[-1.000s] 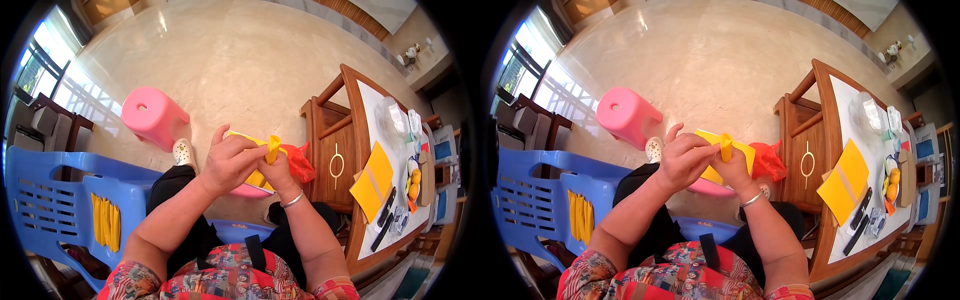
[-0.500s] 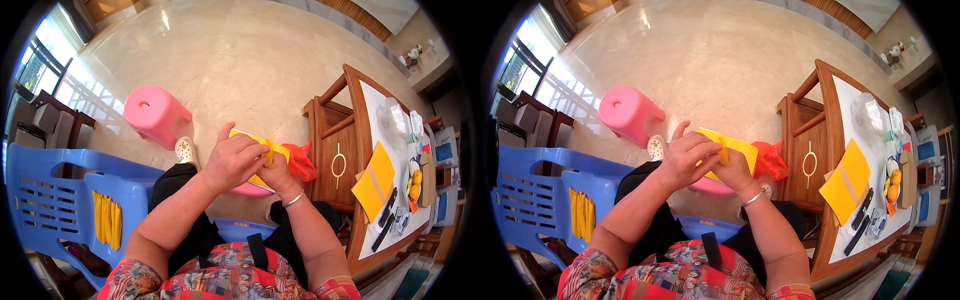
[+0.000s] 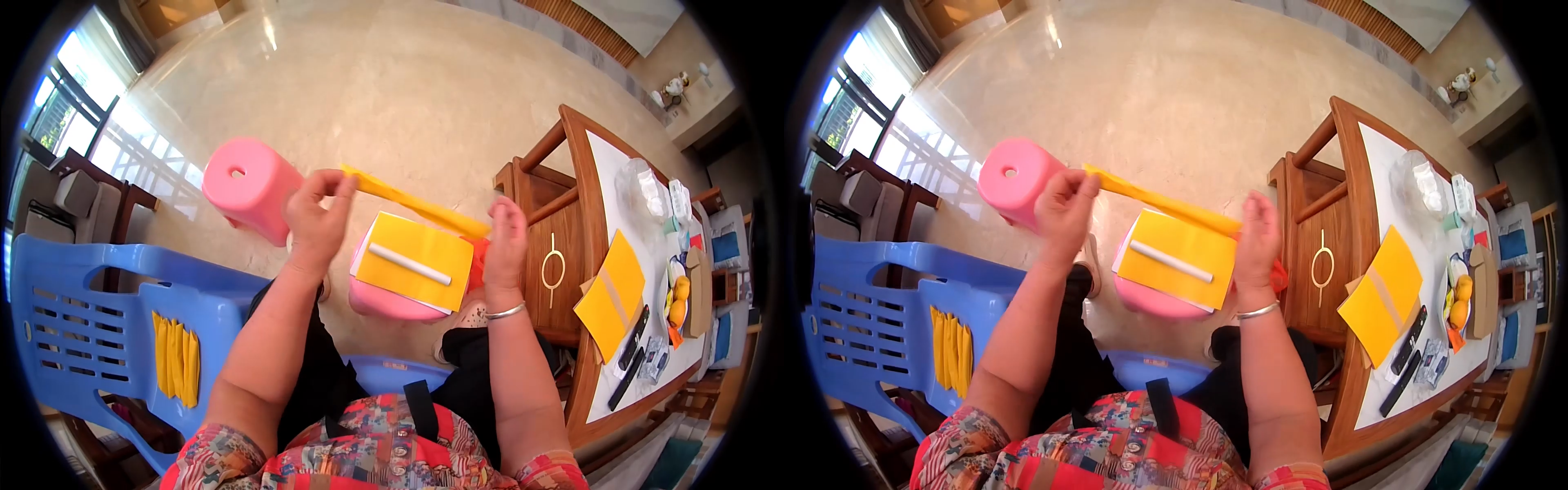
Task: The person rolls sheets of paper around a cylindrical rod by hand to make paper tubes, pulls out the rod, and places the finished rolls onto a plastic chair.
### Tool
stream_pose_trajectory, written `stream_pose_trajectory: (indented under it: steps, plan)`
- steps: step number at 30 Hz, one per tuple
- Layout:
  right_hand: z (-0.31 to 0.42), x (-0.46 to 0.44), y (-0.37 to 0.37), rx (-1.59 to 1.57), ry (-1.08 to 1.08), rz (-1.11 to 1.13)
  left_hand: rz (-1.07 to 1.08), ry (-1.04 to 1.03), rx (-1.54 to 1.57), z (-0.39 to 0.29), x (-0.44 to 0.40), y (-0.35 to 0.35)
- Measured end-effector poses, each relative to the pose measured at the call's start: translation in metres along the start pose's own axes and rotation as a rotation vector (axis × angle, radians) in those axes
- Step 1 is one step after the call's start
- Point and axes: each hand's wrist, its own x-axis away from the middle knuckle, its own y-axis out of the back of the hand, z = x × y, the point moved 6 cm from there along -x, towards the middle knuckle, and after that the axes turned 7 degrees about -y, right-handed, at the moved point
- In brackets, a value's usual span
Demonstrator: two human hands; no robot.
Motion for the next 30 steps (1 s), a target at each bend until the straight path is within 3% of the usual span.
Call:
stream_pose_trajectory:
  steps: [1,5,15,30]
  plan:
    - [-0.002,-0.008,0.015,-0.01,-0.043,-0.086,-0.049,0.083,0.086,0.007,-0.006,0.008]
    - [0.002,-0.012,0.026,-0.087,-0.072,-0.045,-0.145,0.284,0.236,0.03,-0.015,0.025]
    - [0.017,0.003,-0.001,0.069,0.207,0.161,-0.07,0.3,0.222,0.035,-0.008,0.017]
    - [0.007,0.005,-0.003,-0.046,0.067,0.142,-0.062,0.43,0.218,0.032,0.0,0.008]
